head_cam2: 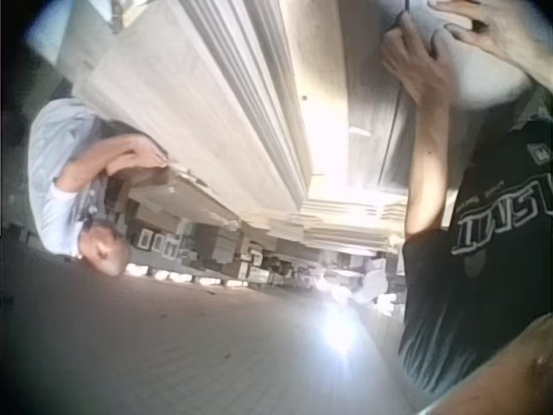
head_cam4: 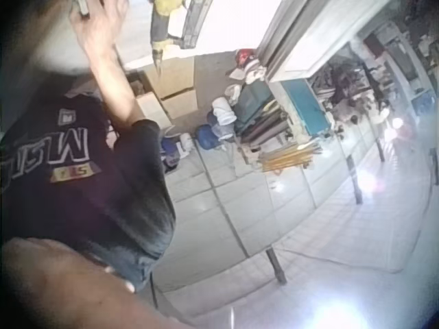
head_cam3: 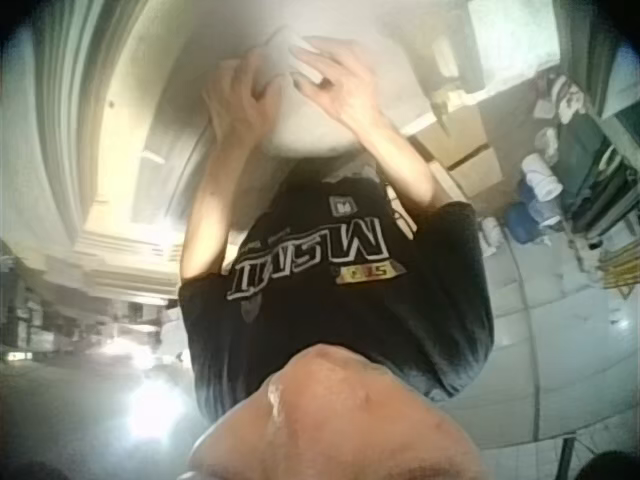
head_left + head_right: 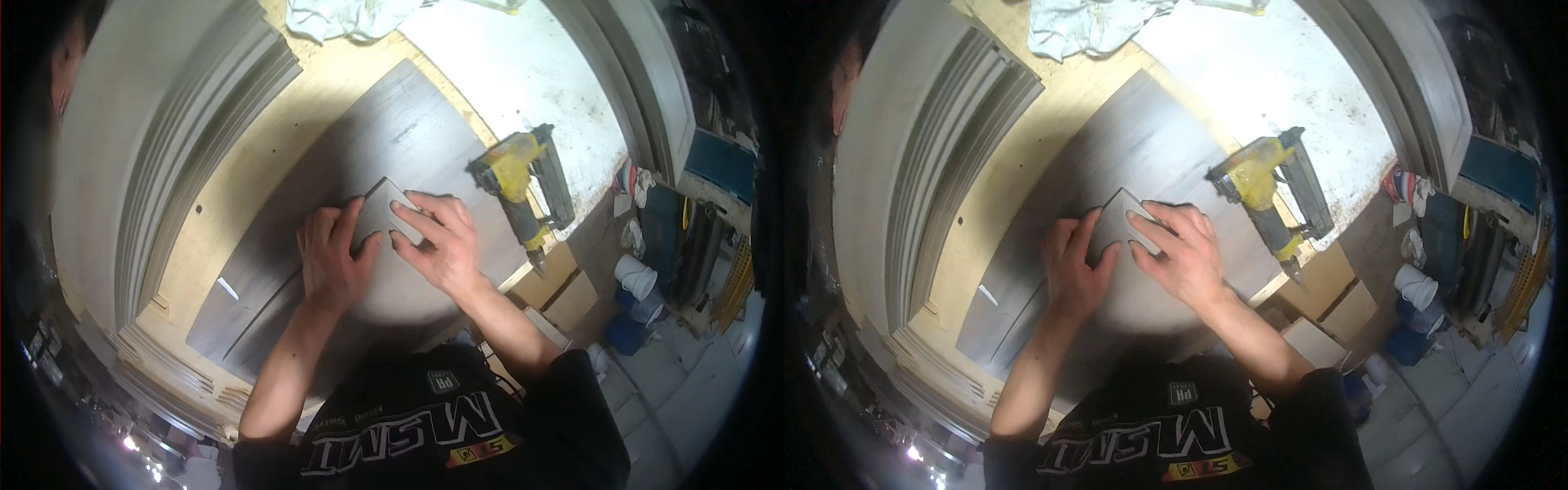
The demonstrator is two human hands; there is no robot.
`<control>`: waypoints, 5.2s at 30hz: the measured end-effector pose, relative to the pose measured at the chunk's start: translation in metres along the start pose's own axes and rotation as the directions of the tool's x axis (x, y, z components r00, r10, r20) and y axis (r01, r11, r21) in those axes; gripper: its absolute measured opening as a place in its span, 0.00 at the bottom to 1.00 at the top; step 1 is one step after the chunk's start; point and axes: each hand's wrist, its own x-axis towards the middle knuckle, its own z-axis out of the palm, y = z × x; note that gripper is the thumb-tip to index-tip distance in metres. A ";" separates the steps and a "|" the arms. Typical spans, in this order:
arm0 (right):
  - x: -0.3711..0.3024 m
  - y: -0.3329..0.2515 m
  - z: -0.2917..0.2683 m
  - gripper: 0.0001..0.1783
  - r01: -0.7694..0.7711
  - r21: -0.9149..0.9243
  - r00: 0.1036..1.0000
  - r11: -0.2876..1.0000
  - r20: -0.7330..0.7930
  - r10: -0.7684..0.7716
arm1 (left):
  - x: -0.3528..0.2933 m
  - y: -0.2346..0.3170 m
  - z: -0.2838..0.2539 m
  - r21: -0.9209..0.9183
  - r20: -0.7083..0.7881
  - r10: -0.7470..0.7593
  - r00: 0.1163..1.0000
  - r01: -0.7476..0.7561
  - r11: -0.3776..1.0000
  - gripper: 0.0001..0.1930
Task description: Assembling wooden furniture panels by applying glue and using a nail gun.
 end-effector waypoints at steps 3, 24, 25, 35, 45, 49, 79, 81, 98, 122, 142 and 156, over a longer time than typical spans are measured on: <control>-0.003 0.000 -0.002 0.26 0.030 -0.016 1.000 0.999 -0.001 -0.030 | -0.004 -0.005 0.002 0.022 -0.029 0.035 0.999 -0.034 0.999 0.30; -0.101 0.007 -0.059 0.17 -0.314 0.009 0.945 0.949 -0.093 0.313 | 0.045 0.059 -0.013 0.158 0.523 0.461 0.717 -0.614 0.774 0.23; -0.101 0.008 -0.061 0.18 -0.317 0.021 0.946 0.948 -0.070 0.317 | 0.049 0.065 -0.014 0.150 0.547 0.464 0.697 -0.626 0.765 0.23; -0.095 0.015 -0.059 0.18 -0.413 -0.006 0.911 0.911 -0.003 0.413 | 0.063 0.080 -0.011 0.223 0.643 0.407 0.649 -0.667 0.711 0.22; -0.097 0.017 -0.061 0.16 -0.430 0.059 0.903 0.901 0.031 0.429 | 0.062 0.088 -0.013 0.272 0.641 0.395 0.658 -0.676 0.685 0.23; -0.095 0.015 -0.065 0.16 -0.429 0.028 0.903 0.903 0.030 0.429 | 0.061 0.090 -0.014 0.273 0.634 0.409 0.657 -0.684 0.676 0.24; -0.160 -0.055 -0.026 0.13 -0.281 0.515 0.959 0.810 0.177 0.220 | -0.431 -0.165 -0.127 -0.100 -0.653 -0.536 0.535 0.640 0.762 0.13; -0.172 -0.090 -0.014 0.13 -0.250 0.473 0.965 0.845 0.195 0.177 | -0.470 -0.240 -0.146 -0.119 -0.723 -0.550 0.418 0.708 0.696 0.17; -0.265 -0.251 0.039 0.11 -0.027 0.147 0.936 0.989 0.350 -0.027 | -0.546 -0.409 -0.242 -0.129 -0.399 -0.872 0.282 0.925 0.358 0.25; -0.206 -0.323 0.058 0.38 -0.442 0.773 0.697 0.456 0.616 -0.367 | -0.444 -0.026 -0.139 -0.736 -0.170 -0.230 0.958 0.032 0.676 0.27; -0.184 -0.114 -0.047 0.32 0.468 0.206 0.634 0.859 0.598 -0.489 | -0.387 0.018 -0.069 0.358 -0.203 -0.131 0.970 0.198 0.913 0.33; -0.159 -0.027 -0.040 0.29 0.425 0.087 0.784 0.901 0.462 -0.414 | -0.337 0.017 0.010 0.027 -0.224 -0.339 0.914 0.353 0.935 0.29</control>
